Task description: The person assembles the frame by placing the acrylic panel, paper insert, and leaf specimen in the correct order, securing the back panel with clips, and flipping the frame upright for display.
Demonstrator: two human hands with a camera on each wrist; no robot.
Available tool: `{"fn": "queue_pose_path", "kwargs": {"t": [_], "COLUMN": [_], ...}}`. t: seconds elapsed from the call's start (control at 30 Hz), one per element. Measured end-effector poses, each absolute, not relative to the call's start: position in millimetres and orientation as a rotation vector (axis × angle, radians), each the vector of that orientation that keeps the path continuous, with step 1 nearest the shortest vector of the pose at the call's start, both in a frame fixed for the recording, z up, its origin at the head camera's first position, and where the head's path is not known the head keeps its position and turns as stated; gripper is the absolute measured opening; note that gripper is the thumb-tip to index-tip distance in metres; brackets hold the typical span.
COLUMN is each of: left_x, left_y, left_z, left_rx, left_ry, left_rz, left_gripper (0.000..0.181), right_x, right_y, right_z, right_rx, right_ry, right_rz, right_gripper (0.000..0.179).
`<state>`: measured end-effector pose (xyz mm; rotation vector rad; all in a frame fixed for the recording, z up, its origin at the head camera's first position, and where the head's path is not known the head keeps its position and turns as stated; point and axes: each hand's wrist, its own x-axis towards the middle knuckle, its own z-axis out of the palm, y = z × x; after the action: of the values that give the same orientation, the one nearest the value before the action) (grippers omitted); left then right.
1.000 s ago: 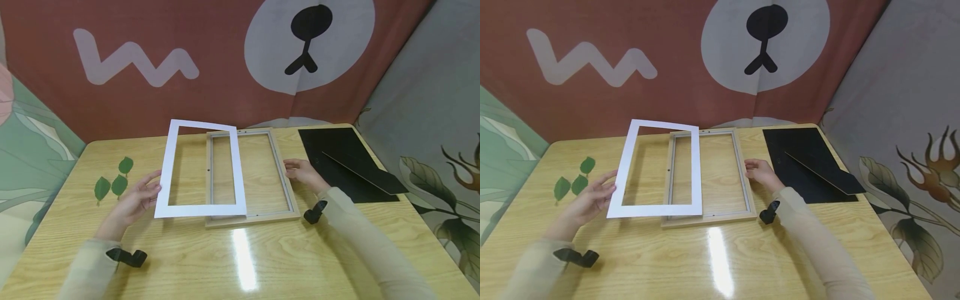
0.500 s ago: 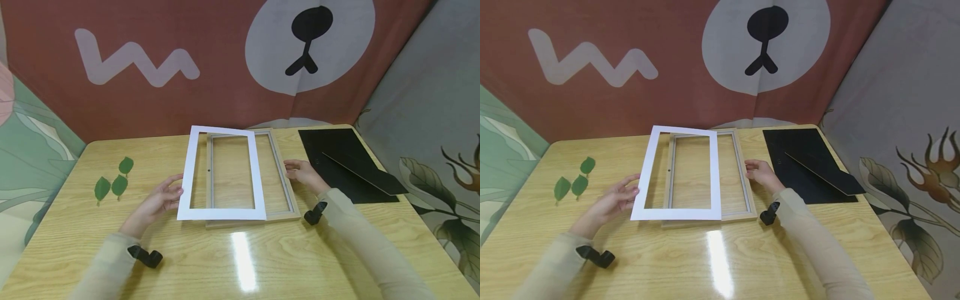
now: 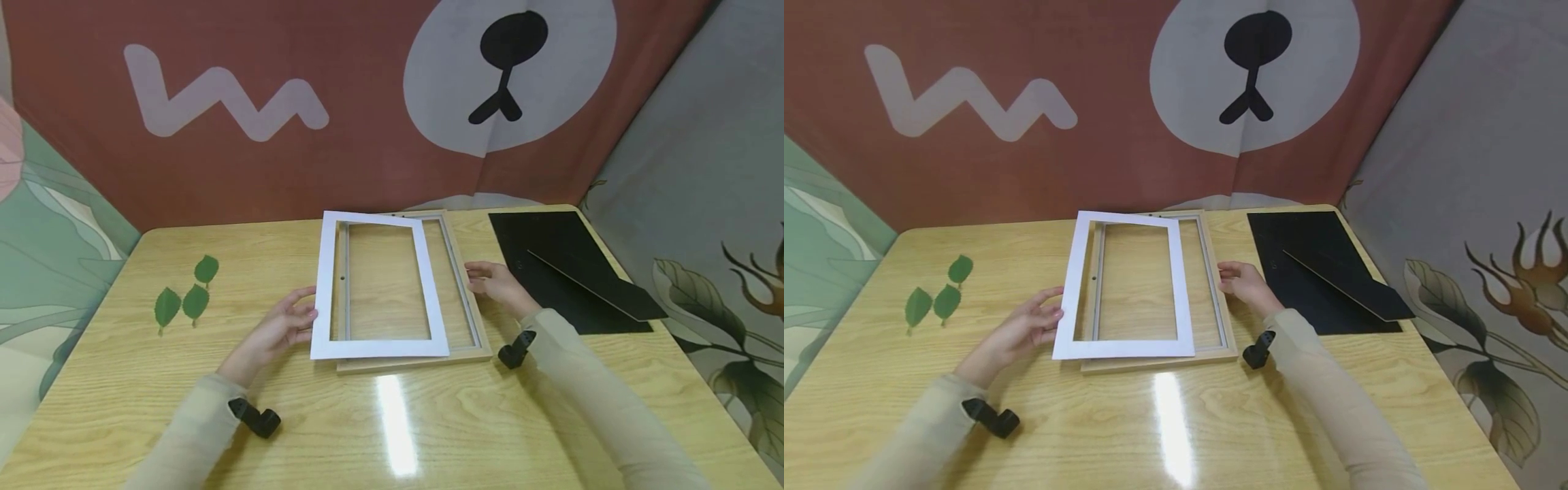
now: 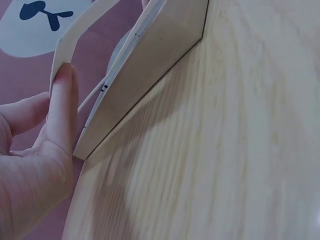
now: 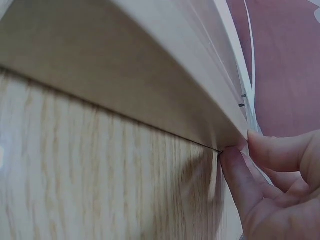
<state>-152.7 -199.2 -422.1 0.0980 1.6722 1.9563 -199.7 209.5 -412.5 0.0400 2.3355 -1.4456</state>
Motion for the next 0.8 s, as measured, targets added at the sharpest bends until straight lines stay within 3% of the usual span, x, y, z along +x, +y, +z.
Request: {"fn": "queue_pose_path", "kwargs": {"t": [0.8], "left_x": [-158.5], "left_y": [-175.5], "left_z": [-426.6], "left_rx": [0.065], "left_ry": [1.692], "left_rz": [1.941], "left_gripper": [0.068], "right_x": [-198.7], "right_y": [211.2], "right_z": [-414.6], "right_rx": [0.032], "right_ry": [2.355], "right_rz": [-1.431], "right_gripper": [0.052]}}
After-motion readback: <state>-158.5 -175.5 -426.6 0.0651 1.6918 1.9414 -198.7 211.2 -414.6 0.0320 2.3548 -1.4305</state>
